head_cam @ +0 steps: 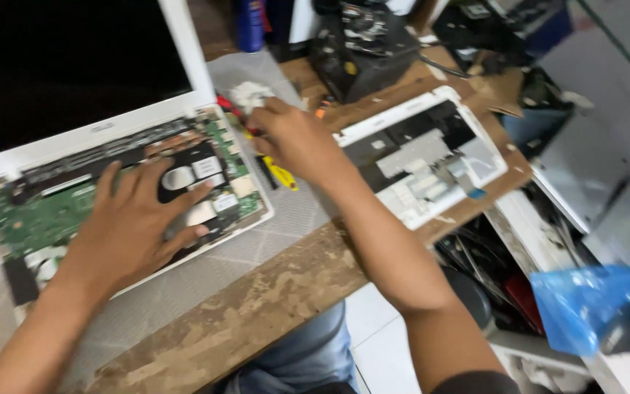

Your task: Disassembling a laptop to replace the keyboard and accessing internal components by removing screws.

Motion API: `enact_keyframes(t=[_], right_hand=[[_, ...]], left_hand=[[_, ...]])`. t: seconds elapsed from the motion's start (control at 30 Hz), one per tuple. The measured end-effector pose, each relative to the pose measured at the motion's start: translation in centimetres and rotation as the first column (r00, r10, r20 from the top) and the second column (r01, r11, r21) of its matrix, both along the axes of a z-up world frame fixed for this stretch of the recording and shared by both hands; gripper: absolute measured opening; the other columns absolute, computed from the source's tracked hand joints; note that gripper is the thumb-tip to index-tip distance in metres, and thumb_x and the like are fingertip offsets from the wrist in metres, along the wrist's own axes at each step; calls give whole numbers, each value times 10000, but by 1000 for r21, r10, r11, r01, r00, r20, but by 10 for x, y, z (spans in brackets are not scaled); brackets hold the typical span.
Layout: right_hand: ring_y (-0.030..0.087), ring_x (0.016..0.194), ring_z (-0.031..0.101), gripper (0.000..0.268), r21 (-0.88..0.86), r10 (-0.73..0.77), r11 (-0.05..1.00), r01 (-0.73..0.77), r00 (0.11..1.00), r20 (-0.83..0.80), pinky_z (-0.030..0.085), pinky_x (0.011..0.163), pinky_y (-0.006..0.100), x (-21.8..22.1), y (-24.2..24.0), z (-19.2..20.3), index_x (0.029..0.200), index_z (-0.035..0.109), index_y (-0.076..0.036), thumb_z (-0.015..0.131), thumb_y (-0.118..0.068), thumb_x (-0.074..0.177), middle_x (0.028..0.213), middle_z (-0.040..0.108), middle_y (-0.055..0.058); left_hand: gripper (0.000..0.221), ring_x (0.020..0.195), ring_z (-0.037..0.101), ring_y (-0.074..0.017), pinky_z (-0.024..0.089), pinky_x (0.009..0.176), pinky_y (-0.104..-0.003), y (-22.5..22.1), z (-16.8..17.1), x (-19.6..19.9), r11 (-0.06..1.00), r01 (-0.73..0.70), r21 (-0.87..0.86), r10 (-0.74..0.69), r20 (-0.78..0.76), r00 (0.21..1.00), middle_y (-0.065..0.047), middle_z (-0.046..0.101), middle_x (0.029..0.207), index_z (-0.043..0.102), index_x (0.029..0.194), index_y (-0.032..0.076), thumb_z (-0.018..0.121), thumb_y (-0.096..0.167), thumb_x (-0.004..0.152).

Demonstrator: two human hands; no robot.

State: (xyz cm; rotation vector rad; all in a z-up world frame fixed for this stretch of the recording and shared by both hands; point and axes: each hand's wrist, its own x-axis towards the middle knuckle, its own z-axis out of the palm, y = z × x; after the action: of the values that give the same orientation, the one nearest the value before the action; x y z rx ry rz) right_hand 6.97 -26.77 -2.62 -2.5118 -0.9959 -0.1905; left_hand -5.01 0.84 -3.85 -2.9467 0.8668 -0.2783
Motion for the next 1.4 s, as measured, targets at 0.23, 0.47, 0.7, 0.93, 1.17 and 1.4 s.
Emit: enact_keyframes(t=[0.23,0.47,0.7,0.93,1.17,1.4], right_hand=[[149,756,615,103,446,-19,885,-135,946,323,483,622,273,-35,-39,66,934,683,-96,679,-181,994,852,625,32],[152,759,635,122,489,-296,851,191,944,148,533,676,261,-59,-168,39,913,715,-80,700,-168,996,863,697,64],[457,946,693,195,174,-789,610,773,613,41,530,852,543,-68,-338,-21,1116,737,7,650,-125,1001,982,723,234],[446,963,708,201,239,-788,598,765,616,0,547,876,494,-85,-347,-40,1106,765,-4,631,-28,959,999,749,237],[318,922,736,238,316,-806,507,802,571,-154,572,846,427,-71,-360,-55,1148,760,-140,657,-107,935,959,768,110],[233,883,641,202,533,-662,431,728,657,-361,527,835,386,-82,-357,-44,1117,749,-115,667,-124,932,958,726,132]], left_hand=[[551,1313,562,-344,354,1157,-630,-40,-3,11,998,-30,-64,40,173,984,-187,599,1286,650,1328,326,483,664,925],[480,1194,597,-342,362,1135,-668,-123,-2,22,871,393,-295,-340,218,915,-138,572,1322,667,1243,175,705,453,853],[336,1202,593,-299,373,1100,-603,-213,-17,52,781,541,-313,-558,41,829,-61,651,1181,755,1070,174,818,329,778],[138,1088,617,-179,381,1097,-506,-242,-45,55,729,639,-244,-634,110,765,59,667,1034,745,957,243,743,350,871],[181,1131,626,-210,396,1125,-496,-239,-52,48,741,629,-234,-580,250,776,-14,652,1047,651,980,132,619,310,981],[200,1196,622,-307,407,1116,-568,-249,-59,44,530,692,-489,-505,474,722,-117,610,1236,541,1001,74,596,266,1018]])
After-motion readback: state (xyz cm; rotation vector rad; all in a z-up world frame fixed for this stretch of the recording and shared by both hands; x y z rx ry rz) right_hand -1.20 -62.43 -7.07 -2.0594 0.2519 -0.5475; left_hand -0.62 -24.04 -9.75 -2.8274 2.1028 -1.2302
